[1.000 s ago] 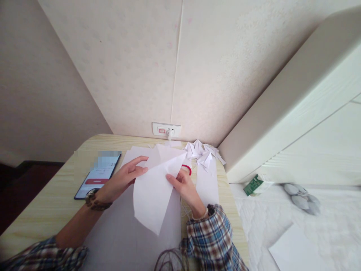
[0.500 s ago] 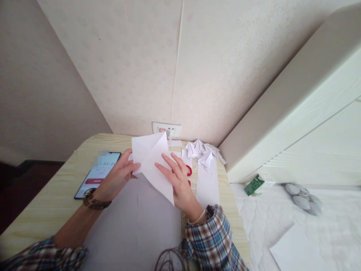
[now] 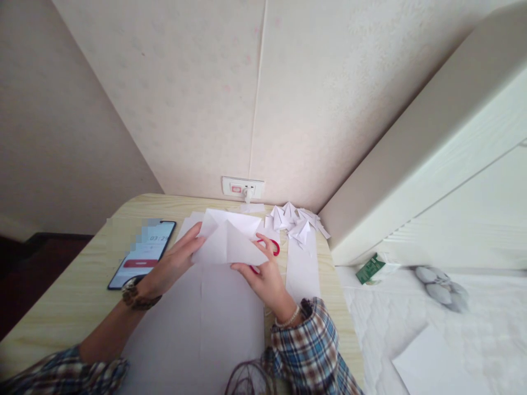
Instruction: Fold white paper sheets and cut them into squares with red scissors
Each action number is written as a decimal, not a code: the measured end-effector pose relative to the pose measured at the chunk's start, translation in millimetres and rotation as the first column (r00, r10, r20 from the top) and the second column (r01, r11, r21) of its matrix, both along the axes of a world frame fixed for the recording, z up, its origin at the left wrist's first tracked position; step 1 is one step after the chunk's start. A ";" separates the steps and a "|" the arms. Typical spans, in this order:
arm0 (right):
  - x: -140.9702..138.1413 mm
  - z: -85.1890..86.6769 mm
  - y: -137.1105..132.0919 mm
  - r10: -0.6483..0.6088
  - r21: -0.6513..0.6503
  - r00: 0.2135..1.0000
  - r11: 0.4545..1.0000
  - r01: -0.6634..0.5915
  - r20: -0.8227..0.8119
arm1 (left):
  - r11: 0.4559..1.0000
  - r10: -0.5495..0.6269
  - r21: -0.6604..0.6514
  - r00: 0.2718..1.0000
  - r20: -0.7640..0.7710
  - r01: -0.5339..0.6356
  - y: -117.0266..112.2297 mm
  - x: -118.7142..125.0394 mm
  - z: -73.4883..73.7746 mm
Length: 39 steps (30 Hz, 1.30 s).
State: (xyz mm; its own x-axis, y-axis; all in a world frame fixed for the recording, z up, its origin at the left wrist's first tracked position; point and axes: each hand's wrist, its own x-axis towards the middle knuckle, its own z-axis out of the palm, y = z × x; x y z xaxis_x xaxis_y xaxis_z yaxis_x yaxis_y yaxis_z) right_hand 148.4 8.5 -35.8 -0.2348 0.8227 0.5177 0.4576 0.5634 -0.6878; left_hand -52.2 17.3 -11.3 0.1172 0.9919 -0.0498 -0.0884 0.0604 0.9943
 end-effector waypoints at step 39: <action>-5.0 7.5 4.2 -0.229 -0.513 0.852 0.857 -0.053 -0.470 | 0.984 -0.180 -0.010 0.972 -0.152 0.180 0.4 5.8 -3.3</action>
State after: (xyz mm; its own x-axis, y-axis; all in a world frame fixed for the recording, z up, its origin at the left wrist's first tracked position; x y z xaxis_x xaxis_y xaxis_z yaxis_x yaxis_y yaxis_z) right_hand 143.4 12.7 -28.2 0.0257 0.9979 0.0597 0.0020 0.0597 -0.9982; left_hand -46.5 17.8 -14.6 0.2851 0.9554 -0.0772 0.0754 0.0580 0.9955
